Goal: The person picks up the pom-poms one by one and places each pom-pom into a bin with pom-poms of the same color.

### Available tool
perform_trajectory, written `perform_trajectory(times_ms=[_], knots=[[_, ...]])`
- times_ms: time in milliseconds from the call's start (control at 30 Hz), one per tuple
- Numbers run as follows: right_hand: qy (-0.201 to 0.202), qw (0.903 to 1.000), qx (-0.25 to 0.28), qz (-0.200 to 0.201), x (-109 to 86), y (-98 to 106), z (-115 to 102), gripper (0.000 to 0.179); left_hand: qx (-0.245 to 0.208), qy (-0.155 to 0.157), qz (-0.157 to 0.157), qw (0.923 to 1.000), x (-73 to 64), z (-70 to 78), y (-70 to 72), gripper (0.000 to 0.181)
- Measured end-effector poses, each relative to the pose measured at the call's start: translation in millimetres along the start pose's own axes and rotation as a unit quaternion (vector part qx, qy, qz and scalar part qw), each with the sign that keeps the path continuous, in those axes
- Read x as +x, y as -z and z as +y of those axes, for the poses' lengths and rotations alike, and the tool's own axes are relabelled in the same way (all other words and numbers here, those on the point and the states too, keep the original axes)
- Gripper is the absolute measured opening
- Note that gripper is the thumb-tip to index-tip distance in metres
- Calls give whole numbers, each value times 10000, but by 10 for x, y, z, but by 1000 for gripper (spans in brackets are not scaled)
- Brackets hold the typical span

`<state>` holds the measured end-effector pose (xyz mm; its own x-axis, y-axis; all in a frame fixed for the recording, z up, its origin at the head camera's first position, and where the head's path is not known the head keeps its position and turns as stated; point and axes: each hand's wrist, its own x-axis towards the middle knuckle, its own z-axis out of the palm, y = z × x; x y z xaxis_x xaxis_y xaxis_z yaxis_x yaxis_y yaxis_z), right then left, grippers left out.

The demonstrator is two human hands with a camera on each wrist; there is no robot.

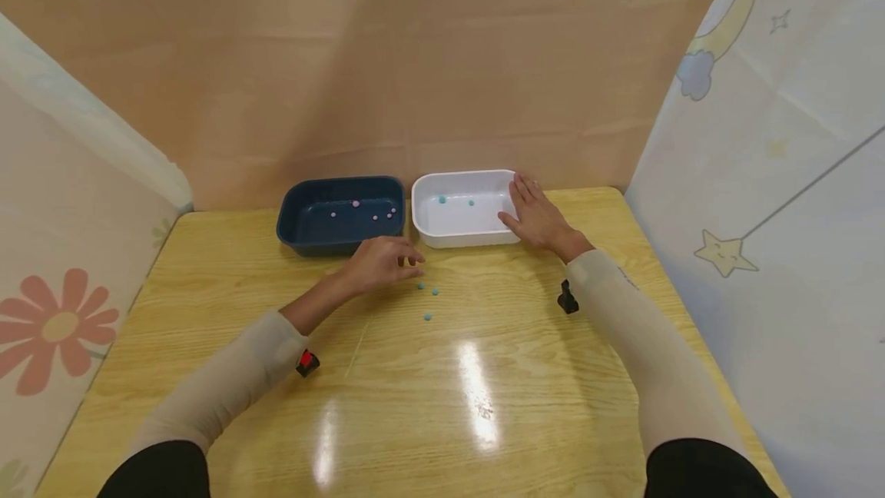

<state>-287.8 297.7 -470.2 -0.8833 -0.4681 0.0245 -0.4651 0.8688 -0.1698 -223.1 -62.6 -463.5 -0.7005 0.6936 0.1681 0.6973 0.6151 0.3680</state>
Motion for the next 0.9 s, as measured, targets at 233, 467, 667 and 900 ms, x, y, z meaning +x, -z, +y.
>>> perform_trajectory(times_ms=[233, 467, 667, 900], knots=[[29, 10000, 25, 64, 5, -2, 8, 80, 46, -132, -84, 9999, -71, 27, -57, 22], [1, 10000, 44, 46, 6, -4, 5, 80, -100, -109, -101, 9998, -132, -2, -150, 21], [21, 10000, -40, 85, 7, -4, 6, 80, -166, -50, -286, 9994, -157, -39, -203, 19], [54, 9999, -45, 90, 1, -7, 8, 80, -82, -84, -410, 9991, -148, -84, -268, 18]])
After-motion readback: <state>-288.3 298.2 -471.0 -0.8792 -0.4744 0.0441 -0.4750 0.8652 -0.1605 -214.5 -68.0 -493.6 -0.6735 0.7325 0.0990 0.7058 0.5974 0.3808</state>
